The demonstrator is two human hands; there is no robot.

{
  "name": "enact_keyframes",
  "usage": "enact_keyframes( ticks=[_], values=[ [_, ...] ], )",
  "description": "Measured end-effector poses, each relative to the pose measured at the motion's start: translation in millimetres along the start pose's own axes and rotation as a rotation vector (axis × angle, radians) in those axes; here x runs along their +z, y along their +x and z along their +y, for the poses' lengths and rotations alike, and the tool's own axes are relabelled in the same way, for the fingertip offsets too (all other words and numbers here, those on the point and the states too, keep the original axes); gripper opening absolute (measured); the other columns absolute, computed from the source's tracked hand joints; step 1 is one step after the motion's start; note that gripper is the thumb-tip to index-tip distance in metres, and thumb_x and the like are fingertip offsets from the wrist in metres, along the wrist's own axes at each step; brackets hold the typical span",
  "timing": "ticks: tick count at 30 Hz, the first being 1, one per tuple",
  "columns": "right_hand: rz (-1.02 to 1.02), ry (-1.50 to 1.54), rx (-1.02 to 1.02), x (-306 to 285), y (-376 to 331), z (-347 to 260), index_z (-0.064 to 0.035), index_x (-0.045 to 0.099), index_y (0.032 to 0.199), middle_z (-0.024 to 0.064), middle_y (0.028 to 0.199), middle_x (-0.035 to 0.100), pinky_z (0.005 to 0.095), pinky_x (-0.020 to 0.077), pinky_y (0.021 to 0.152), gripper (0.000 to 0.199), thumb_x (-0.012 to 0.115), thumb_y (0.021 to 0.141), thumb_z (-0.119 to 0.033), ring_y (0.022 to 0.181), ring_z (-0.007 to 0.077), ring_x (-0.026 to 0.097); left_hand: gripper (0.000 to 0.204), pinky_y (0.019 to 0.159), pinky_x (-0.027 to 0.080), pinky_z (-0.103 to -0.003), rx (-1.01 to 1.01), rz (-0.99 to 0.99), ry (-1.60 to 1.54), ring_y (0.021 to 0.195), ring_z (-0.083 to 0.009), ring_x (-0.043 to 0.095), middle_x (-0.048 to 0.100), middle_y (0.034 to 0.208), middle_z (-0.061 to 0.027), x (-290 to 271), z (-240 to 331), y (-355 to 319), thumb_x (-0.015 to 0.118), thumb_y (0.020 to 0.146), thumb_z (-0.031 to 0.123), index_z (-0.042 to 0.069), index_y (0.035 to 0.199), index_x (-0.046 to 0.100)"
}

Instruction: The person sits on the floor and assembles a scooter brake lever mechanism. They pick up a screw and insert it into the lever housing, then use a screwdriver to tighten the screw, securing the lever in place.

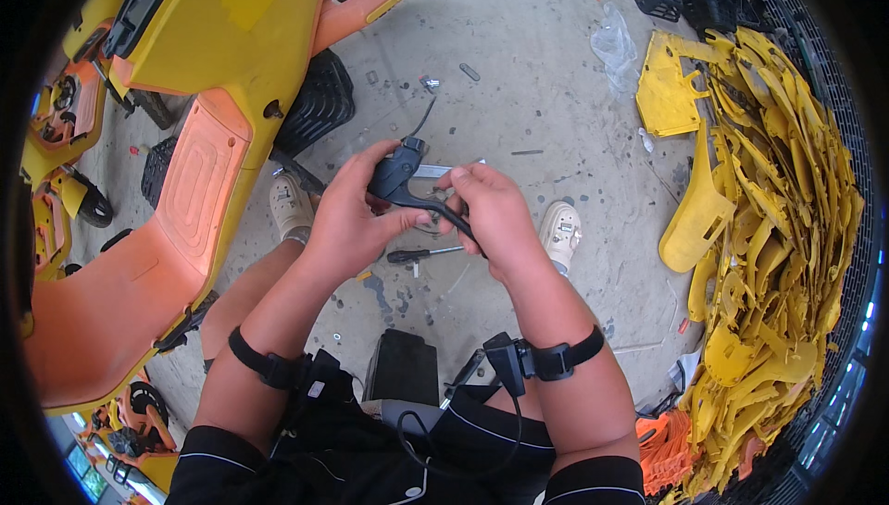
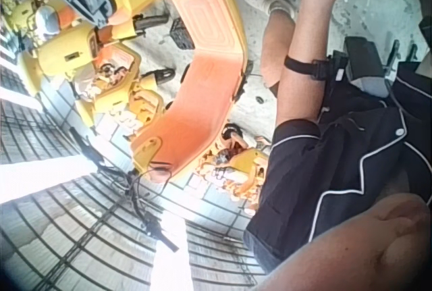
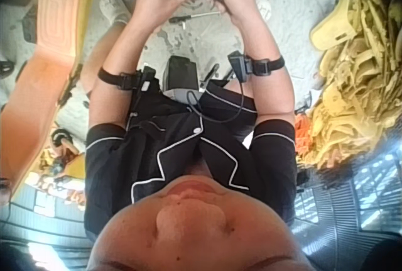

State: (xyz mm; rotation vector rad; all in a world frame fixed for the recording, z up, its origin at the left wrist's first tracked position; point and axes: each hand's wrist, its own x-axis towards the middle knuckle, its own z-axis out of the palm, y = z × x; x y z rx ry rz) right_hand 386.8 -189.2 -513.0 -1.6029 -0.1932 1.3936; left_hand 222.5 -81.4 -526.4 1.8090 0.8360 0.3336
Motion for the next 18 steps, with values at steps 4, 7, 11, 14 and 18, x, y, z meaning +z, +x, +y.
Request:
enact_keyframes(
  ticks=[4, 7, 11, 14, 18],
  values=[
    [0.025, -0.011, -0.036, -4, 5, 0, 0.0003, 0.061, 0.108, 0.0087, 0.066, 0.063, 0.0231, 0.0308, 0.037, 0.03, 0.047, 0.106, -0.026, 0.039, 0.0086, 0.043, 0.078, 0.081, 0.057, -0.033, 0.054, 0.067, -0.04, 0.091, -0.0236, 0.067, 0.061, 0.114, -0.0134, 3, -2, 0, 0.092, 0.071, 0.017, 0.005, 0.137, 0.053],
    [0.012, -0.009, -0.044, -4, 5, 0, 0.0001, 0.061, 0.108, 0.0083, 0.066, 0.063, 0.0226, 0.0308, 0.038, 0.031, 0.047, 0.107, -0.027, 0.04, 0.0082, 0.043, 0.079, 0.083, 0.057, -0.034, 0.065, 0.052, -0.074, 0.096, -0.0241, 0.068, 0.061, 0.117, -0.015, 3, -5, 1, 0.092, 0.071, 0.017, 0.003, 0.138, 0.052],
    [0.016, -0.014, -0.029, -2, 2, -2, -0.0001, 0.062, 0.108, 0.0078, 0.066, 0.063, 0.0222, 0.0311, 0.038, 0.031, 0.047, 0.107, -0.027, 0.041, 0.0076, 0.043, 0.082, 0.088, 0.058, -0.035, 0.015, -0.005, -0.209, 0.106, -0.0237, 0.066, 0.059, 0.123, -0.0166, 7, -14, 3, 0.091, 0.074, 0.012, 0.001, 0.141, 0.045],
    [0.025, -0.019, -0.039, -1, 2, -1, -0.0002, 0.062, 0.108, 0.0074, 0.066, 0.063, 0.0221, 0.0308, 0.038, 0.031, 0.047, 0.107, -0.028, 0.042, 0.0074, 0.043, 0.082, 0.092, 0.058, -0.033, -0.014, -0.042, -0.186, 0.113, -0.0188, 0.063, 0.056, 0.131, -0.0147, 7, -12, 2, 0.087, 0.078, 0.005, 0.0, 0.144, 0.039],
    [0.035, -0.018, -0.055, 0, 4, 3, 0.0003, 0.062, 0.107, 0.0067, 0.067, 0.063, 0.0224, 0.0318, 0.04, 0.031, 0.048, 0.106, -0.027, 0.043, 0.0078, 0.044, 0.081, 0.094, 0.058, -0.033, 0.007, -0.025, -0.201, 0.117, -0.0194, 0.061, 0.056, 0.131, -0.0146, 10, -13, 0, 0.086, 0.079, 0.004, 0.0, 0.145, 0.039]
  ],
)
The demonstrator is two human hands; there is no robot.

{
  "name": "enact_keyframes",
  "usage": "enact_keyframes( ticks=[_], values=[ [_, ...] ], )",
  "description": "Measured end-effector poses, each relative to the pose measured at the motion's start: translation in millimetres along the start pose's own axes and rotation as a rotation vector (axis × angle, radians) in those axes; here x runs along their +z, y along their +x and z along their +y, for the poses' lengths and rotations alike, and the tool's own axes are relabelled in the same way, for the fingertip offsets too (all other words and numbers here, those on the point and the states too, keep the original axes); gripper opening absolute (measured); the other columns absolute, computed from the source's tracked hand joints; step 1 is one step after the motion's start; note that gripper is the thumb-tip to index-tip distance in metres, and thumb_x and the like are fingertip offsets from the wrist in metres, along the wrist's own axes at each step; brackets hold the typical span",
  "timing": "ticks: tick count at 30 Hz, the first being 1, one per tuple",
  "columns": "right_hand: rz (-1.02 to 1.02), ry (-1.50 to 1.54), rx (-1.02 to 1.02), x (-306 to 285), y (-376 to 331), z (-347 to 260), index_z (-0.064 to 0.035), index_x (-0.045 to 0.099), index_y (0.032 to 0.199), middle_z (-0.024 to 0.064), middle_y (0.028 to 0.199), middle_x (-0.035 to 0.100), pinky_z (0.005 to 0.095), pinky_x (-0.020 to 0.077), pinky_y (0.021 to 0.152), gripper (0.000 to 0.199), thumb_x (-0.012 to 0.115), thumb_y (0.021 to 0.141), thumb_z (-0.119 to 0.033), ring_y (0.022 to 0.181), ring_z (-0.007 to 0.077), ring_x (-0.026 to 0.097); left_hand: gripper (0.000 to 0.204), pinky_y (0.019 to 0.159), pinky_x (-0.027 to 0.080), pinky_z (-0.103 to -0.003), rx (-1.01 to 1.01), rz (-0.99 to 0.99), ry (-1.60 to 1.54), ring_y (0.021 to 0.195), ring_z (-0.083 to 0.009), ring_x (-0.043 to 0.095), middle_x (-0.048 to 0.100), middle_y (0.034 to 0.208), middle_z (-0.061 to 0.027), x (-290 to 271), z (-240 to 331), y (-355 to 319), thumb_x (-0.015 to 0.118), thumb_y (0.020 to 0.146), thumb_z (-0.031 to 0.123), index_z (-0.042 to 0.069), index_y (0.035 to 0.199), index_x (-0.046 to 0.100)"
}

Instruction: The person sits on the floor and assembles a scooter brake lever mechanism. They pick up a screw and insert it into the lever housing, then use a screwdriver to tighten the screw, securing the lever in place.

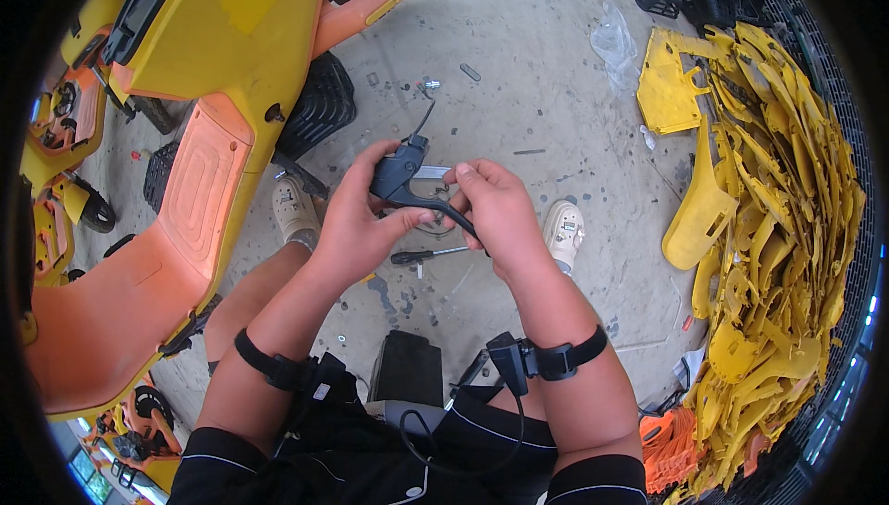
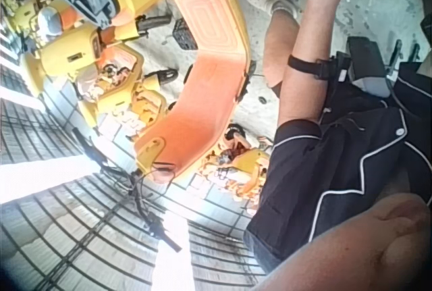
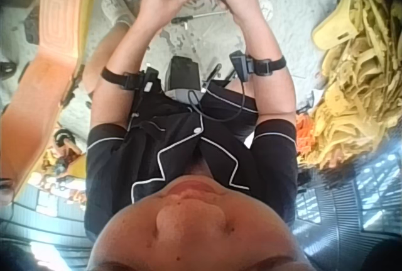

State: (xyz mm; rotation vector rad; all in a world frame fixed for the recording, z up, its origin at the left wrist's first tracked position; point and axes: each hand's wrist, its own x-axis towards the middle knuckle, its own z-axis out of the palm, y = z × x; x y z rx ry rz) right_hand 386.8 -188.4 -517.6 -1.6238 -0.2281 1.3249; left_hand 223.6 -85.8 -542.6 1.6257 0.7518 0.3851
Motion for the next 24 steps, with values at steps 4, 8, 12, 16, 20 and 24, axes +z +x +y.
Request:
enact_keyframes(
  ticks=[4, 8, 12, 16, 20, 24],
  values=[
    [0.086, -0.138, -0.129, -1, 4, 5, -0.0003, 0.064, 0.111, 0.007, 0.065, 0.062, 0.0262, 0.0416, 0.048, 0.029, 0.052, 0.106, -0.026, 0.052, 0.0104, 0.054, 0.081, 0.092, 0.058, -0.033, 0.05, 0.019, 0.052, 0.118, -0.0202, 0.06, 0.055, 0.13, -0.0147, -2, 2, -1, 0.087, 0.077, 0.006, 0.001, 0.144, 0.041],
    [0.283, -0.588, -0.541, -1, 4, 13, -0.0041, 0.065, 0.117, 0.0114, 0.077, 0.065, 0.0353, 0.0509, 0.066, 0.025, 0.056, 0.104, -0.024, 0.071, 0.0238, 0.066, 0.08, 0.082, 0.055, -0.038, 0.11, 0.015, 0.159, 0.101, -0.0305, 0.063, 0.055, 0.123, -0.0213, -3, 9, -3, 0.088, 0.077, 0.015, 0.002, 0.142, 0.042],
    [0.26, -0.722, -0.673, 4, -1, 9, -0.0063, 0.065, 0.119, 0.0152, 0.1, 0.067, 0.0404, 0.052, 0.077, 0.023, 0.055, 0.103, -0.019, 0.089, 0.0351, 0.066, 0.079, 0.081, 0.054, -0.038, 0.089, 0.027, 0.238, 0.099, -0.0315, 0.063, 0.055, 0.121, -0.0204, -3, 10, -5, 0.086, 0.079, 0.013, 0.003, 0.143, 0.042],
    [0.119, -0.809, -0.603, 8, -12, 4, -0.0065, 0.064, 0.12, 0.0165, 0.11, 0.065, 0.0411, 0.052, 0.081, 0.022, 0.054, 0.102, -0.014, 0.097, 0.0363, 0.066, 0.075, 0.081, 0.054, -0.039, 0.077, 0.052, 0.275, 0.097, -0.0326, 0.064, 0.055, 0.12, -0.02, -3, 5, -5, 0.084, 0.08, 0.011, 0.004, 0.142, 0.042],
    [0.119, -0.74, -0.618, 11, -11, 7, -0.0052, 0.064, 0.117, 0.0173, 0.106, 0.067, 0.0413, 0.0528, 0.079, 0.02, 0.059, 0.099, -0.013, 0.092, 0.0365, 0.067, 0.073, 0.079, 0.054, -0.041, 0.035, 0.023, 0.27, 0.093, -0.0336, 0.066, 0.054, 0.119, -0.0195, 0, 2, -5, 0.083, 0.081, 0.012, 0.005, 0.141, 0.042],
    [0.141, -0.677, -0.595, 13, -10, 12, -0.0048, 0.065, 0.111, 0.0173, 0.097, 0.069, 0.0418, 0.0533, 0.074, 0.018, 0.064, 0.096, -0.014, 0.086, 0.0366, 0.068, 0.072, 0.079, 0.053, -0.042, 0.025, 0.0, 0.279, 0.092, -0.036, 0.066, 0.054, 0.118, -0.019, 1, 2, -7, 0.083, 0.081, 0.012, 0.007, 0.14, 0.043]
  ],
)
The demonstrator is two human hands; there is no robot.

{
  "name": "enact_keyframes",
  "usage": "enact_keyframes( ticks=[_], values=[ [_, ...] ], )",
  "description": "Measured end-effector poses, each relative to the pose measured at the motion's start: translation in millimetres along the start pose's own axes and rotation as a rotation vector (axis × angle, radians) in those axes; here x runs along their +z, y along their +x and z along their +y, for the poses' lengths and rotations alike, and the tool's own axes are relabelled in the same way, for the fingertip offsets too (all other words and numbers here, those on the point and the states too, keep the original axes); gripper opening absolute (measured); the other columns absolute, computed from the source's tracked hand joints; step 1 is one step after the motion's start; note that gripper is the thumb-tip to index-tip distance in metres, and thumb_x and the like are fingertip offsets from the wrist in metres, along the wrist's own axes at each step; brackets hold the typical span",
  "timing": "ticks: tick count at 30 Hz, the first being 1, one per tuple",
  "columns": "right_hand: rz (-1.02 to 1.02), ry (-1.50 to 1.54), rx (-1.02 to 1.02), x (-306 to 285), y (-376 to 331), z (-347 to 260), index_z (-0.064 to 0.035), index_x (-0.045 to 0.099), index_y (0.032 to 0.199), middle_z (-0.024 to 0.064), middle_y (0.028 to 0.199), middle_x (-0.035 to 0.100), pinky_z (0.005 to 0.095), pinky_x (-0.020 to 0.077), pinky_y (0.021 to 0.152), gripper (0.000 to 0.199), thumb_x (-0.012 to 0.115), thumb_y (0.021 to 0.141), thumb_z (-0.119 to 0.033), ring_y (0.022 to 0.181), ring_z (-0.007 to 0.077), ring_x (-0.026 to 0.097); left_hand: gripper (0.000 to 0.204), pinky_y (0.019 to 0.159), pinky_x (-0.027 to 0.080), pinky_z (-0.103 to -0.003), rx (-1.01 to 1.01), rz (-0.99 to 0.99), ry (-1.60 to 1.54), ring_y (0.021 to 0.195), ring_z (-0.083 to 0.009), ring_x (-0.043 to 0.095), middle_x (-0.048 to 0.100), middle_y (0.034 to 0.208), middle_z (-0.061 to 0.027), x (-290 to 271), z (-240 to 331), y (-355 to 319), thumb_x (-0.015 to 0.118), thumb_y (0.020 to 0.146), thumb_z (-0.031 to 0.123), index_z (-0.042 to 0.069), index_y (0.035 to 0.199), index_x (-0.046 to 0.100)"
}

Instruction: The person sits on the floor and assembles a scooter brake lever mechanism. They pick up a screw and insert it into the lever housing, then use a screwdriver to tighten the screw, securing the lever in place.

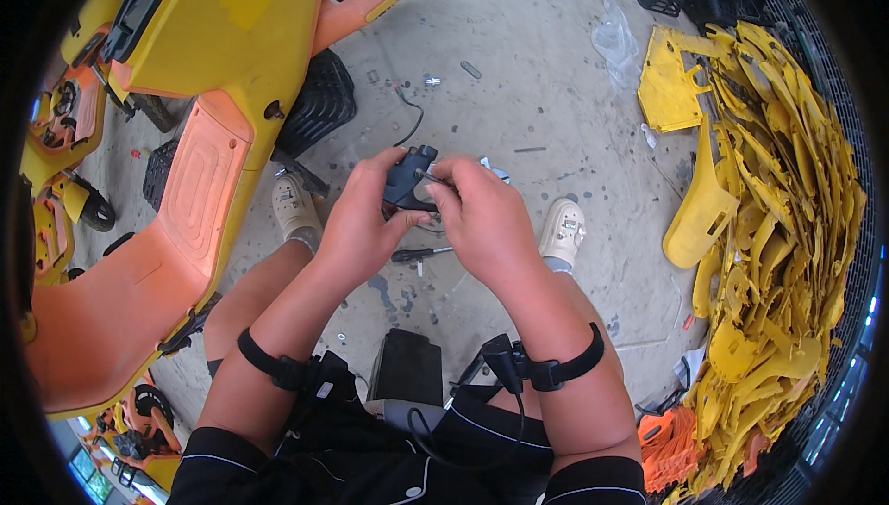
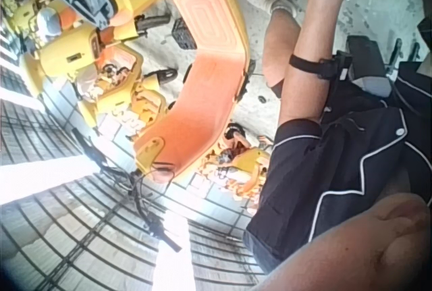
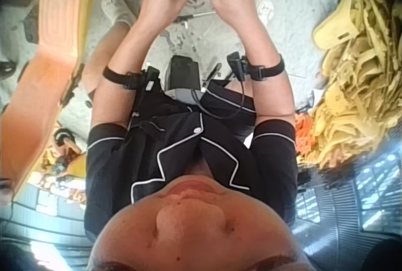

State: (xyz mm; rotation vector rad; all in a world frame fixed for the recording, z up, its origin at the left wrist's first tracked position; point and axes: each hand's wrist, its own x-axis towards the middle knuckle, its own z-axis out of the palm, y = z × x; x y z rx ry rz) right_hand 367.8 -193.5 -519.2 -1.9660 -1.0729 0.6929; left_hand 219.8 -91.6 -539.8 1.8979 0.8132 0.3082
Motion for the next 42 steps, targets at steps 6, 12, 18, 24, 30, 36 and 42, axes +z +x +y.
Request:
enact_keyframes(
  ticks=[6, 12, 18, 24, 30, 36, 42],
  values=[
    [0.002, -0.117, -0.051, -2.4, 0.5, -2.5, -0.0053, 0.066, 0.105, 0.0155, 0.09, 0.069, 0.042, 0.053, 0.071, 0.015, 0.066, 0.094, -0.015, 0.081, 0.0359, 0.067, 0.071, 0.079, 0.053, -0.044, -0.009, 0.004, 0.016, 0.093, -0.0382, 0.065, 0.055, 0.117, -0.0189, 2.6, -1.3, -0.3, 0.082, 0.08, 0.01, 0.008, 0.139, 0.044],
    [0.022, -0.146, -0.085, -0.7, -1.2, -1.1, -0.0056, 0.066, 0.101, 0.0134, 0.089, 0.068, 0.0425, 0.0526, 0.069, 0.013, 0.067, 0.093, -0.015, 0.08, 0.0351, 0.066, 0.071, 0.081, 0.055, -0.042, -0.034, -0.013, 0.062, 0.098, -0.0374, 0.065, 0.055, 0.12, -0.019, 2.1, 1.1, -0.2, 0.083, 0.079, 0.009, 0.007, 0.139, 0.045],
    [0.043, -0.177, -0.142, 2.0, -2.0, -1.3, -0.0057, 0.066, 0.099, 0.0113, 0.09, 0.068, 0.0426, 0.0531, 0.07, 0.011, 0.067, 0.092, -0.014, 0.081, 0.0344, 0.066, 0.069, 0.082, 0.053, -0.046, -0.055, -0.031, 0.065, 0.1, -0.0414, 0.063, 0.055, 0.119, -0.0193, 4.6, 1.1, -0.8, 0.082, 0.08, 0.011, 0.008, 0.138, 0.046],
    [0.062, -0.195, -0.136, 2.7, -3.7, -1.9, -0.006, 0.066, 0.098, 0.0105, 0.09, 0.068, 0.0427, 0.0533, 0.071, 0.01, 0.068, 0.092, -0.014, 0.083, 0.0338, 0.066, 0.071, 0.081, 0.055, -0.04, -0.036, -0.044, 0.11, 0.097, -0.0347, 0.066, 0.055, 0.123, -0.0173, 5.3, 0.5, -1.1, 0.083, 0.079, 0.009, 0.007, 0.139, 0.046],
    [0.048, -0.249, -0.153, 2.7, -3.5, 0.6, -0.0059, 0.065, 0.099, 0.0108, 0.09, 0.067, 0.0441, 0.0528, 0.075, 0.009, 0.067, 0.092, -0.012, 0.09, 0.0337, 0.065, 0.072, 0.079, 0.056, -0.038, -0.051, -0.052, 0.124, 0.094, -0.0307, 0.067, 0.056, 0.126, -0.016, 5.2, 0.8, -0.3, 0.084, 0.078, 0.008, 0.007, 0.14, 0.047],
    [0.048, -0.275, -0.188, 4.1, -2.8, 0.0, -0.0057, 0.065, 0.099, 0.0115, 0.091, 0.067, 0.0447, 0.0527, 0.075, 0.01, 0.067, 0.091, -0.01, 0.091, 0.0341, 0.065, 0.069, 0.084, 0.053, -0.047, -0.079, -0.087, 0.121, 0.103, -0.0409, 0.064, 0.056, 0.119, -0.018, 3.7, 2.9, -0.7, 0.082, 0.08, 0.013, 0.008, 0.138, 0.045],
    [0.023, -0.262, -0.105, 5.6, -3.3, 0.9, -0.0061, 0.065, 0.1, 0.0131, 0.093, 0.068, 0.0459, 0.0529, 0.072, 0.01, 0.066, 0.092, -0.011, 0.084, 0.0364, 0.066, 0.068, 0.083, 0.053, -0.047, -0.074, -0.078, 0.138, 0.1, -0.0406, 0.065, 0.058, 0.118, -0.0176, 3.1, 2.7, -0.6, 0.083, 0.079, 0.014, 0.007, 0.136, 0.047]
  ],
)
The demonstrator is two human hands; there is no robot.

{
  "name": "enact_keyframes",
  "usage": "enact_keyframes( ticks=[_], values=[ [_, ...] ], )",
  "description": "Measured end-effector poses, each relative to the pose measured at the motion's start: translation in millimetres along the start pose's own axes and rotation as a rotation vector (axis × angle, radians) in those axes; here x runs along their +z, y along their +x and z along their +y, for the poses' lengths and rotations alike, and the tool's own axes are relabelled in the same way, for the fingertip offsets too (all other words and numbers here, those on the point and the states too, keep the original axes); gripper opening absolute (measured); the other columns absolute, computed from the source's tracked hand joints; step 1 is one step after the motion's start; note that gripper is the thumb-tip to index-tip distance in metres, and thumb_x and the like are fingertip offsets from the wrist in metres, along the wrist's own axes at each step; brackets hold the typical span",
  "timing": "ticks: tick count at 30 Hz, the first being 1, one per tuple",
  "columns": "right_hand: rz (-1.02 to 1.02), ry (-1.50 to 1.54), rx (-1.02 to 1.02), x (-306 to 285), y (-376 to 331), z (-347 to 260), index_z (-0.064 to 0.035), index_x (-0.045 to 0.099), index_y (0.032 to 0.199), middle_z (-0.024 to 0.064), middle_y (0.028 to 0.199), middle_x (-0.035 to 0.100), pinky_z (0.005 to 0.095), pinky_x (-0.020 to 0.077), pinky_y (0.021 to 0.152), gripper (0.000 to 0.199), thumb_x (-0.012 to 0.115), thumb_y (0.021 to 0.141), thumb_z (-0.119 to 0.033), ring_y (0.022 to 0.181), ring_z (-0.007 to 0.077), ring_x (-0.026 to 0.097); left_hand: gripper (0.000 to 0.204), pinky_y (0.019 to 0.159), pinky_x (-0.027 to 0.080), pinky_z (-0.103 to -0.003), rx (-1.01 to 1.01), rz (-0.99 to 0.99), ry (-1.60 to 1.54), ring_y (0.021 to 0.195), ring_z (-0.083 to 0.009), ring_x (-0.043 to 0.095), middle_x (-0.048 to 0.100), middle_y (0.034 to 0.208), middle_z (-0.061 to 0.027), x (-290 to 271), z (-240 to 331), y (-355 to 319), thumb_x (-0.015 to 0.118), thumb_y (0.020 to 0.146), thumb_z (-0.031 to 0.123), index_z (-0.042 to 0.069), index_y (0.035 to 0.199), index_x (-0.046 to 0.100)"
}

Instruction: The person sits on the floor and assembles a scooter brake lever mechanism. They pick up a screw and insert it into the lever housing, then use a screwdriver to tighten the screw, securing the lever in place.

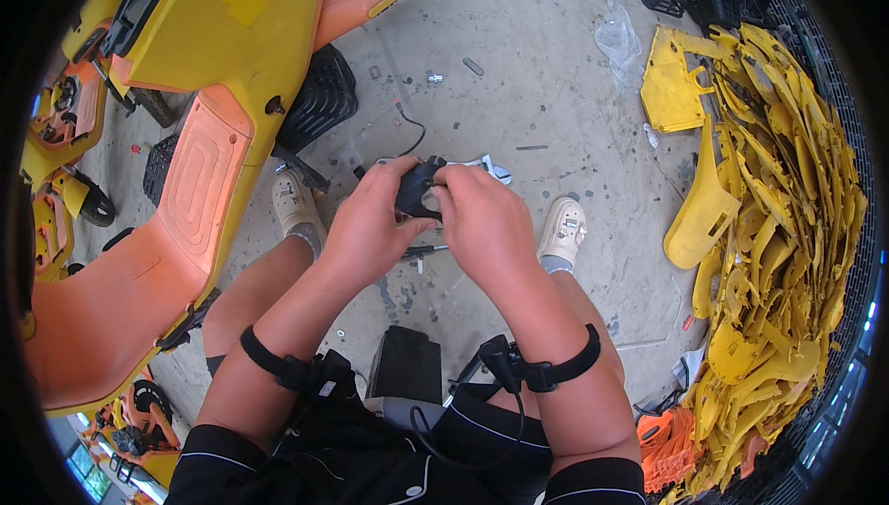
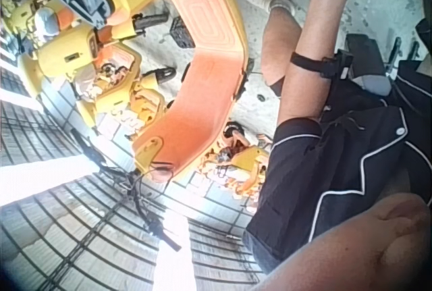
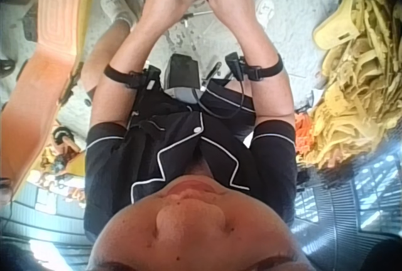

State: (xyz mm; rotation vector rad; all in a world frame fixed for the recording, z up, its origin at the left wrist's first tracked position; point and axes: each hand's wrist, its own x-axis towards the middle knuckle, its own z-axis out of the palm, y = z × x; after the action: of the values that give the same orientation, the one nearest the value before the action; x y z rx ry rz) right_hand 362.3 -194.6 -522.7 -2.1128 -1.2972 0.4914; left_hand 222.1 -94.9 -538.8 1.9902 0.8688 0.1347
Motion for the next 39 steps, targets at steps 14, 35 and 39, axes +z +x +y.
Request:
enact_keyframes(
  ticks=[14, 35, 39],
  values=[
    [-0.182, 0.763, 0.497, -6, 11, 22, 0.0011, 0.064, 0.107, 0.0053, 0.087, 0.067, 0.0281, 0.0508, 0.073, 0.013, 0.061, 0.099, -0.009, 0.077, 0.0112, 0.06, 0.064, 0.086, 0.052, -0.039, 0.172, 0.025, -0.119, 0.097, -0.0304, 0.061, 0.058, 0.111, -0.0128, -9, 3, 4, 0.089, 0.072, 0.012, 0.01, 0.128, 0.058],
    [-0.046, 0.447, 0.356, 23, 6, 38, -0.0009, 0.059, 0.114, 0.0041, 0.082, 0.061, 0.0283, 0.0476, 0.06, 0.017, 0.054, 0.104, -0.014, 0.065, 0.0105, 0.056, 0.063, 0.095, 0.053, -0.04, 0.057, 0.086, -0.344, 0.113, -0.0341, 0.064, 0.057, 0.129, -0.0183, -3, 18, 5, 0.079, 0.083, 0.004, 0.005, 0.139, 0.049],
    [-0.003, 0.556, 0.448, 28, 11, 37, -0.0016, 0.058, 0.113, 0.0119, 0.089, 0.067, 0.0367, 0.0517, 0.074, 0.022, 0.057, 0.102, -0.021, 0.08, 0.0214, 0.065, 0.061, 0.091, 0.056, -0.038, 0.037, 0.148, -0.402, 0.102, -0.0269, 0.069, 0.06, 0.125, -0.0149, 7, 11, 9, 0.081, 0.083, 0.005, 0.001, 0.136, 0.051]
  ],
)
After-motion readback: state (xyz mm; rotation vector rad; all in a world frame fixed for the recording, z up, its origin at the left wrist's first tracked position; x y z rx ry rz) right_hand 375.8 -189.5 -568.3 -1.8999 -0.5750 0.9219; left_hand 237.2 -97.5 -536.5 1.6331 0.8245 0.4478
